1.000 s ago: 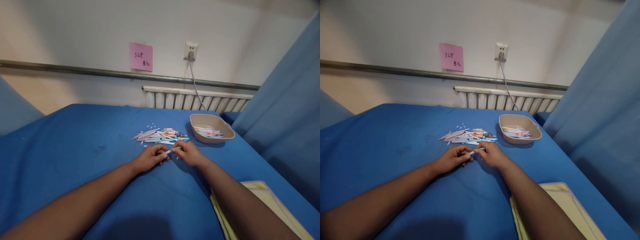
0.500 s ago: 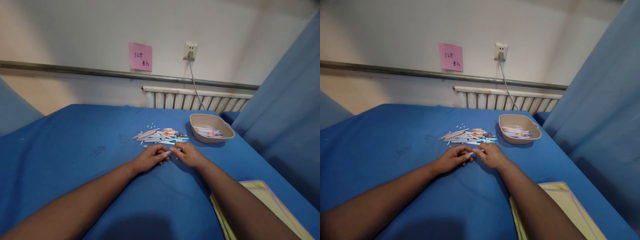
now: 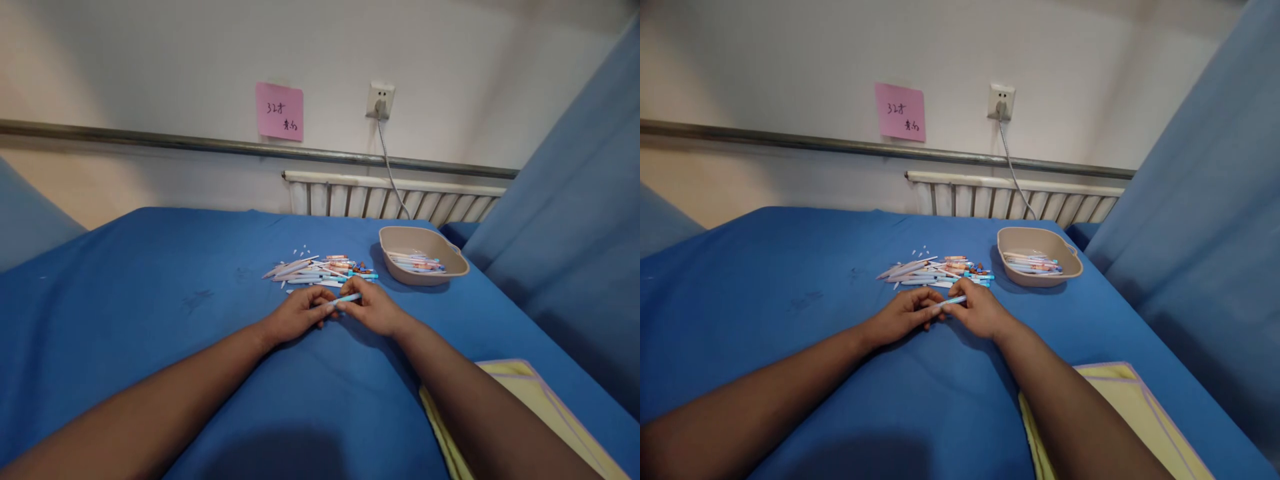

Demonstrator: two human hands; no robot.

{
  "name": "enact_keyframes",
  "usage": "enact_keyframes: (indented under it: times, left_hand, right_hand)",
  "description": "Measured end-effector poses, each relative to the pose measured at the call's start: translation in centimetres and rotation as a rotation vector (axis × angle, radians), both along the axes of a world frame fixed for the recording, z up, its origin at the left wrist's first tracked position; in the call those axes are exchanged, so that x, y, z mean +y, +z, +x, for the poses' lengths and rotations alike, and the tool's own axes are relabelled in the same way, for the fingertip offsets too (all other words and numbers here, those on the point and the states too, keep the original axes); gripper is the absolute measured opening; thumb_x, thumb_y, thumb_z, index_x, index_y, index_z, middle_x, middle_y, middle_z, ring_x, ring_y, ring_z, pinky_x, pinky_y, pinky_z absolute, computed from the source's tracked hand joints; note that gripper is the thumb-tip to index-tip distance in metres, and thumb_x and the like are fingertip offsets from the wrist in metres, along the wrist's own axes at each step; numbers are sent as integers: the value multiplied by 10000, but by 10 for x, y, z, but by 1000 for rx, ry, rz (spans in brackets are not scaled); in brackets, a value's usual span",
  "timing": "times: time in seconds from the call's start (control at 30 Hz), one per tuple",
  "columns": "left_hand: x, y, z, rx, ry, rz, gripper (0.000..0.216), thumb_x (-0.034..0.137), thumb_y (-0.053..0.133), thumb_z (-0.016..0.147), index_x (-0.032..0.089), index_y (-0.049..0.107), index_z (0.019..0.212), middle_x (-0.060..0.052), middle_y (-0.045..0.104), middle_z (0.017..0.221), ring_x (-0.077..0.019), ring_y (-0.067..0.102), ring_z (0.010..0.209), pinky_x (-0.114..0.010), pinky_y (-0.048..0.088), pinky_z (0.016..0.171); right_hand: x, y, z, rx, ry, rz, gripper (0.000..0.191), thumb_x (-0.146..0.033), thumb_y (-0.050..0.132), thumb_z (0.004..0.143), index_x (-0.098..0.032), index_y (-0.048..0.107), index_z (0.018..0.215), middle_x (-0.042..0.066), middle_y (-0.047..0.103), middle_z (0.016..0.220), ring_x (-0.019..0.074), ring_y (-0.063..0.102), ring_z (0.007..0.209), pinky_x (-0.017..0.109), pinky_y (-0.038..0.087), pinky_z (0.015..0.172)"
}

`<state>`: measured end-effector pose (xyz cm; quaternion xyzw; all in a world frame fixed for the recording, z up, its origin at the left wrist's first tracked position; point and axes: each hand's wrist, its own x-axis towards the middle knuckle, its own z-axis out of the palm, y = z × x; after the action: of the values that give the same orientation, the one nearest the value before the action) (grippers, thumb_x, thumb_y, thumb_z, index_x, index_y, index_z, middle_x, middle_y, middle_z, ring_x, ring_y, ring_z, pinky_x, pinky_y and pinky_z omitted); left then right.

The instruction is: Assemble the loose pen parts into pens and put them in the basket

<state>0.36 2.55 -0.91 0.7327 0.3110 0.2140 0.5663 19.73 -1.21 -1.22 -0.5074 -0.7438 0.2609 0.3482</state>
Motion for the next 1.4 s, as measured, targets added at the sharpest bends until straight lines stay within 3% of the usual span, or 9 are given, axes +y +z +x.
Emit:
enact_keyframes:
  times: [0.2, 0.37, 0.47, 0.57, 0.73, 0.83, 1.0, 1.13, 1.4]
  left_hand:
    - [-1, 1, 0, 21, -1, 47, 264, 363, 576, 808, 144, 548, 953, -33, 666, 803, -98, 556, 610, -220, 455, 563]
    - [0, 0, -1, 8, 8, 38, 260, 354, 575, 809, 142, 536, 955, -27, 658, 792, -88, 542, 589, -212, 450, 552]
    - [0, -1, -1, 7, 1, 45, 266, 351, 576, 809, 143, 531, 968, -28, 662, 789, -94, 548, 597, -218, 453, 561]
    - [-1, 1, -1, 26, 0, 68, 268, 344, 580, 806, 144, 532, 978, -28, 660, 787, -95, 548, 590, -226, 453, 568]
    - [-1, 2, -1, 28, 0, 81, 259, 346, 571, 814, 145, 531, 972, -14, 642, 771, -90, 536, 587, -218, 442, 561]
    - [-1, 0, -1, 23, -1, 66, 274, 353, 582, 805, 147, 522, 975, -12, 645, 765, -89, 537, 574, -219, 440, 558]
    - [0, -1, -1, 3, 7, 57, 282, 361, 584, 799, 153, 518, 977, -23, 653, 791, -100, 554, 602, -224, 449, 566]
    - [0, 1, -1, 21, 14, 53, 284, 366, 591, 793, 150, 528, 967, -9, 642, 754, -92, 539, 573, -216, 444, 549]
    - [-2, 4, -2, 66, -2, 119, 270, 384, 548, 818, 155, 558, 960, -28, 658, 794, -125, 570, 648, -233, 455, 588]
  right_hand:
    - [-2, 4, -1, -109, 23, -11, 311, -368, 449, 889, -176, 548, 666, -9, 561, 591, 107, 487, 556, 221, 356, 558]
    - [-1, 2, -2, 44, -19, -14, 166, -325, 593, 797, -184, 552, 873, -5, 615, 781, 110, 528, 633, 215, 391, 583]
    - [0, 1, -2, 25, 21, -19, 99, -280, 575, 807, -185, 556, 786, -20, 601, 703, 107, 515, 610, 213, 383, 571]
    - [-1, 1, -1, -48, 22, -35, 271, -350, 477, 876, -182, 557, 678, -17, 556, 575, 103, 477, 534, 218, 360, 534]
    - [-1, 2, -2, 51, 25, -66, 176, -355, 579, 808, -187, 565, 859, -16, 608, 725, 106, 521, 607, 215, 390, 572]
    - [-1, 1, -2, 29, 32, -78, 139, -316, 599, 787, -180, 568, 793, -26, 597, 678, 106, 510, 593, 213, 380, 562]
    - [-1, 1, -2, -37, 25, -81, 335, -423, 452, 878, -172, 580, 698, -13, 571, 592, 107, 491, 529, 229, 371, 542]
    - [0, 1, -2, 85, 2, -84, 196, -361, 613, 775, -178, 568, 829, -20, 609, 736, 99, 515, 600, 209, 390, 567]
    - [-1, 5, -3, 42, 4, -88, 190, -320, 602, 775, -167, 606, 663, -34, 563, 564, 96, 480, 541, 205, 351, 519]
